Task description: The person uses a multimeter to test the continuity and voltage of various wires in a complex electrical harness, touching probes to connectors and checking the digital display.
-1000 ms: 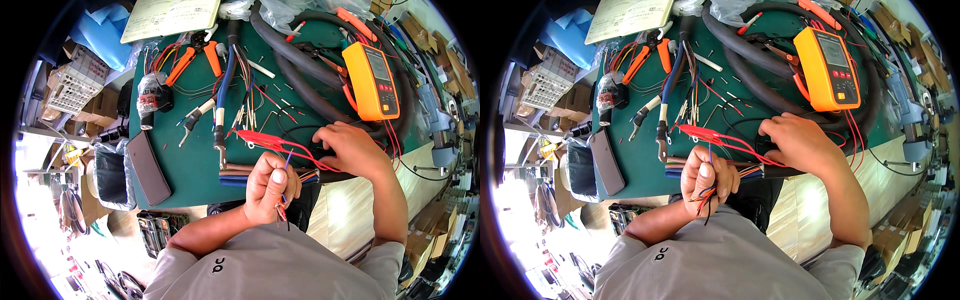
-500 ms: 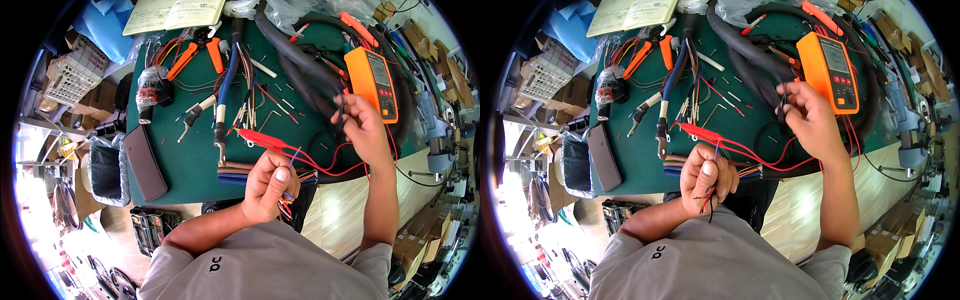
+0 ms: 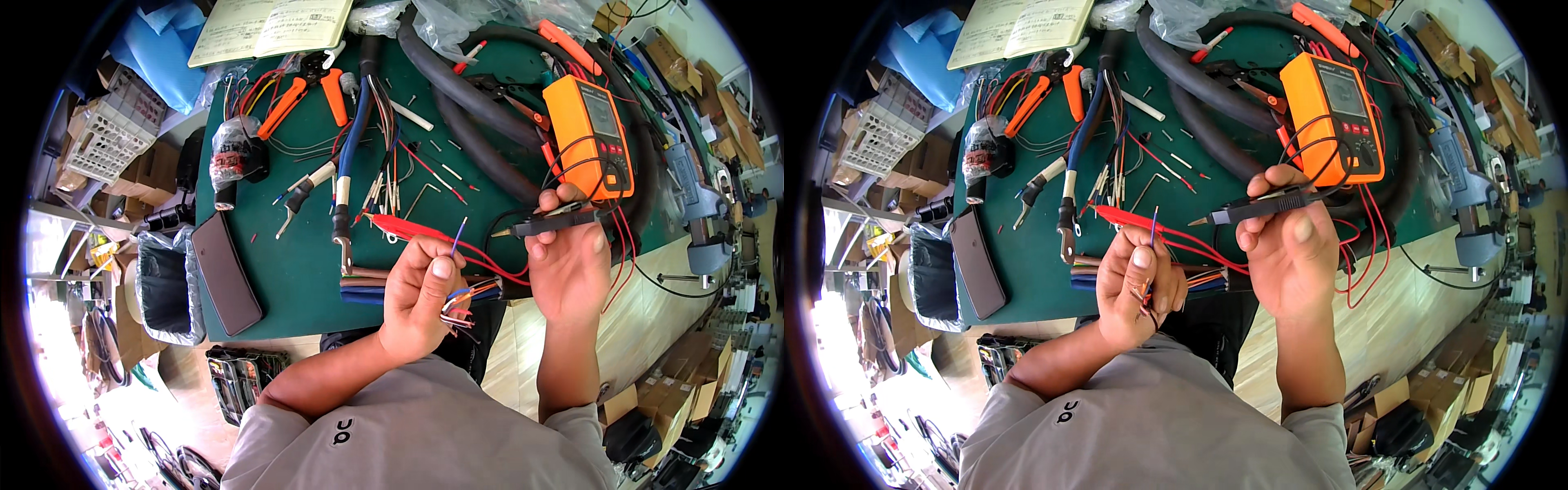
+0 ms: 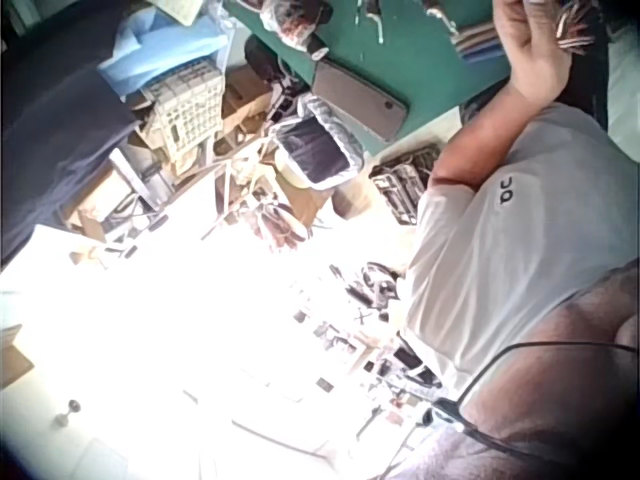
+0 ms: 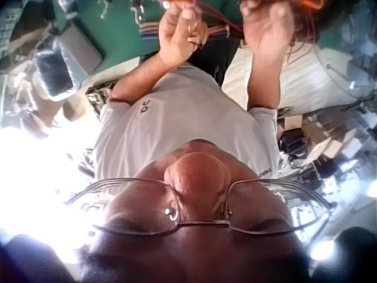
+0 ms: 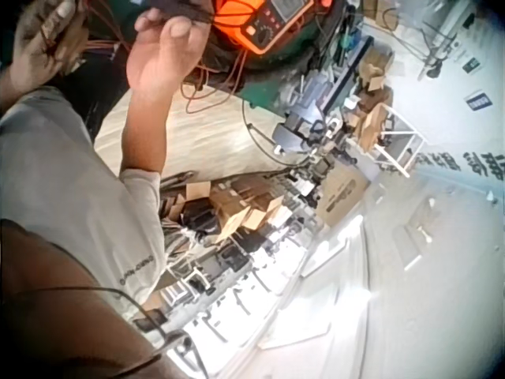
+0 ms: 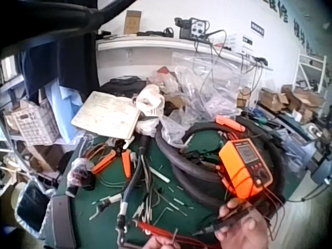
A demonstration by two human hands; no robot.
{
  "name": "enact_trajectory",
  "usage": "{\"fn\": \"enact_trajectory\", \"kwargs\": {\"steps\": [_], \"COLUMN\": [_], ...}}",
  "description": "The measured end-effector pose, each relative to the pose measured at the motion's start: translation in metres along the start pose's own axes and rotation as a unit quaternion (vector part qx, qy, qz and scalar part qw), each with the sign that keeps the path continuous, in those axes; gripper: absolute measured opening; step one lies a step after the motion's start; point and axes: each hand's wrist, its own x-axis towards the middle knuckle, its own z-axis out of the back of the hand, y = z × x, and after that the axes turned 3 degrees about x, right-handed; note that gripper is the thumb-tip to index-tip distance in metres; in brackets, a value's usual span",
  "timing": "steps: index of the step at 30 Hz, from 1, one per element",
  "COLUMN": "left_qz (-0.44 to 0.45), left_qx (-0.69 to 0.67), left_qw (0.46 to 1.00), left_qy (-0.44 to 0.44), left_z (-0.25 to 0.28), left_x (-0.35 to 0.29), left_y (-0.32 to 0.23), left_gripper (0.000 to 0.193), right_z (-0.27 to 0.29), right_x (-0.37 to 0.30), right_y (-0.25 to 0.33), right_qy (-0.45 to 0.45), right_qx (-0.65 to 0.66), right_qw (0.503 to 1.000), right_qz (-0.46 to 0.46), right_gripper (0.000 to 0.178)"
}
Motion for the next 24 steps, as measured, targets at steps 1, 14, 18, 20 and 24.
{"fn": "enact_trajectory", "kwargs": {"steps": [1, 14, 18, 20, 24], "left_qz": [-0.002, -0.037, -0.034, -0.032, -0.032], "left_qx": [0.004, 0.085, 0.087, 0.079, 0.073], "left_qw": [1.000, 0.996, 0.996, 0.996, 0.997], "left_qy": [-0.002, 0.014, 0.009, 0.009, 0.005], "left_z": [0.000, 0.001, 0.001, 0.002, 0.002], "left_x": [0.000, -0.004, -0.004, -0.004, -0.005], "left_y": [0.000, 0.004, 0.003, 0.004, 0.005], "left_gripper": [0.016, 0.017, 0.017, 0.017, 0.016], "right_z": [-0.002, -0.010, -0.011, -0.010, -0.009], "right_x": [-0.004, -0.011, -0.011, -0.010, -0.010], "right_y": [-0.001, -0.007, -0.010, -0.010, -0.010], "right_qy": [-0.028, -0.005, -0.014, -0.010, -0.018], "right_qx": [-0.043, -0.079, -0.069, -0.076, -0.084], "right_qw": [0.999, 0.996, 0.997, 0.996, 0.995], "right_qz": [0.012, 0.029, 0.039, 0.045, 0.059], "right_gripper": [0.049, 0.044, 0.044, 0.044, 0.043]}}
